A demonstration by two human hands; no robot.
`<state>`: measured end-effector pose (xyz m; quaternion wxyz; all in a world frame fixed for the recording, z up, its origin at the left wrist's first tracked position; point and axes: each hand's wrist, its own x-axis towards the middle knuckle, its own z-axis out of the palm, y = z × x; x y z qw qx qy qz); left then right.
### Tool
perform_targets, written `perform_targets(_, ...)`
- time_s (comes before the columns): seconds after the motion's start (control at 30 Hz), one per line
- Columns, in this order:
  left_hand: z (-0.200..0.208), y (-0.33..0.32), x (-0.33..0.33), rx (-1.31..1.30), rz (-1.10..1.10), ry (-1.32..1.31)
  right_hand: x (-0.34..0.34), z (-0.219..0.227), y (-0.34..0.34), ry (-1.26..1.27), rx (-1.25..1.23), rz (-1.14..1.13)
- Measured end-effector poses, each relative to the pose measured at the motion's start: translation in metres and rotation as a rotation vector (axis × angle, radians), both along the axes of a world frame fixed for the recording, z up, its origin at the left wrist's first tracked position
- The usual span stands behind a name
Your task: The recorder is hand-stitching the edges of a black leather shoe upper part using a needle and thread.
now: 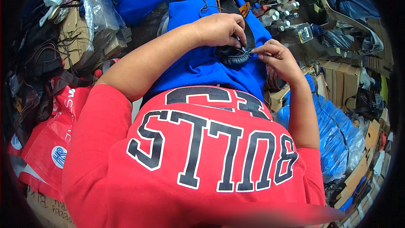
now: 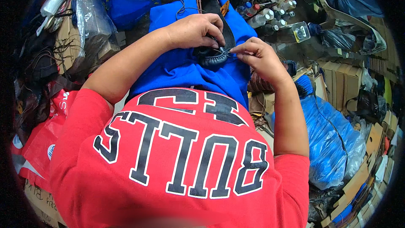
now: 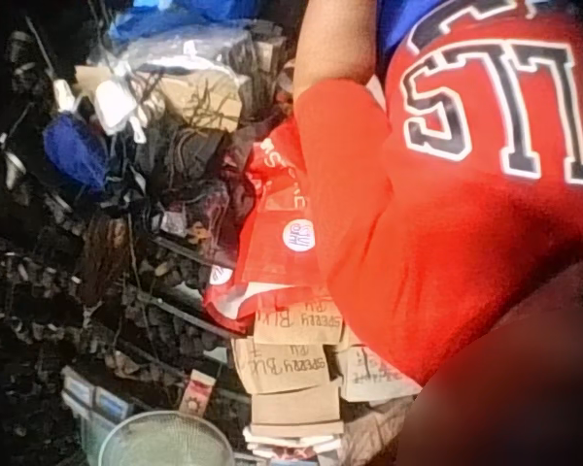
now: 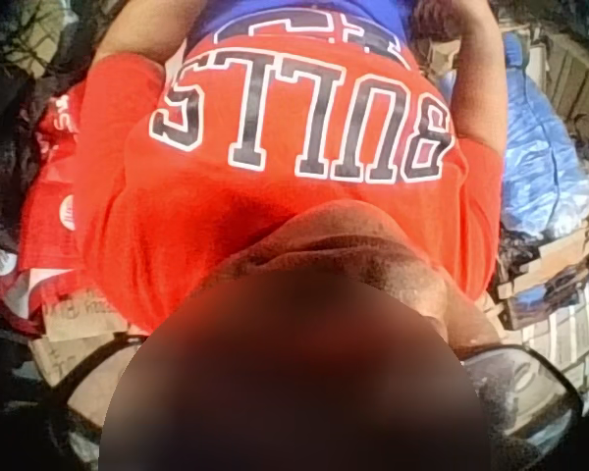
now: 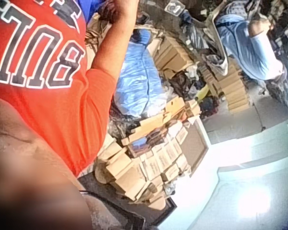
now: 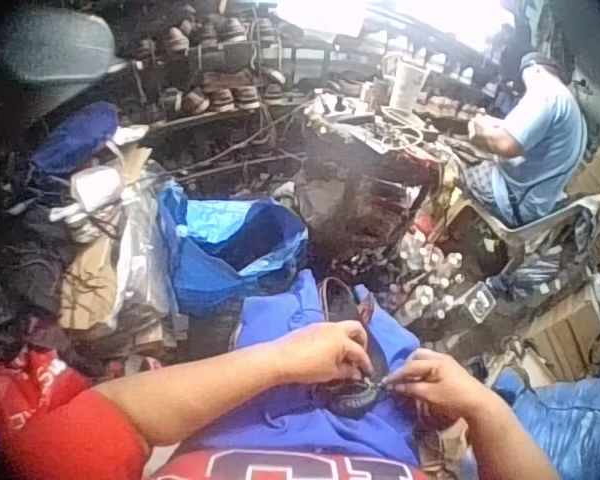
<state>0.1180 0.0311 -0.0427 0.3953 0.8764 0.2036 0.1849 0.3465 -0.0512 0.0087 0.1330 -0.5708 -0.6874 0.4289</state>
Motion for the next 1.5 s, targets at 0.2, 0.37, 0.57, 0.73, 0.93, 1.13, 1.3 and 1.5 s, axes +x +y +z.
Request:
perform_targets(0.2,0.001,0.001,0.003,-0.016,-0.009,-0.011,0.013,-0.025,0.003,0.294,-0.175,-0.034)
perform_targets(0.37,0.005,-0.001,0.007,-0.024,-0.012,0.03,-0.011,-0.025,-0.006,0.213,-0.032,-0.121)
perform_targets(0.57,0.02,-0.014,-0.008,0.183,0.292,0.034,-0.017,-0.004,-0.027,0.023,0.184,-0.082)
perform_targets(0.73,0.033,-0.033,-0.041,0.114,0.31,-0.008,-0.027,-0.008,-0.047,-0.143,0.399,-0.048)
perform_targets(0.93,0.02,-0.062,-0.042,0.365,0.373,0.143,-0.03,-0.018,-0.057,-0.229,0.552,-0.013)
perform_targets(1.13,0.009,-0.051,-0.027,0.343,0.382,-0.033,-0.01,-0.021,-0.041,0.058,0.144,-0.101)
perform_targets(1.3,0.003,-0.045,-0.024,0.29,0.303,-0.003,0.0,-0.021,-0.022,0.169,-0.056,-0.098)
perform_targets(1.5,0.001,-0.044,-0.023,0.276,0.292,0.029,0.004,-0.02,-0.012,0.13,-0.03,-0.021)
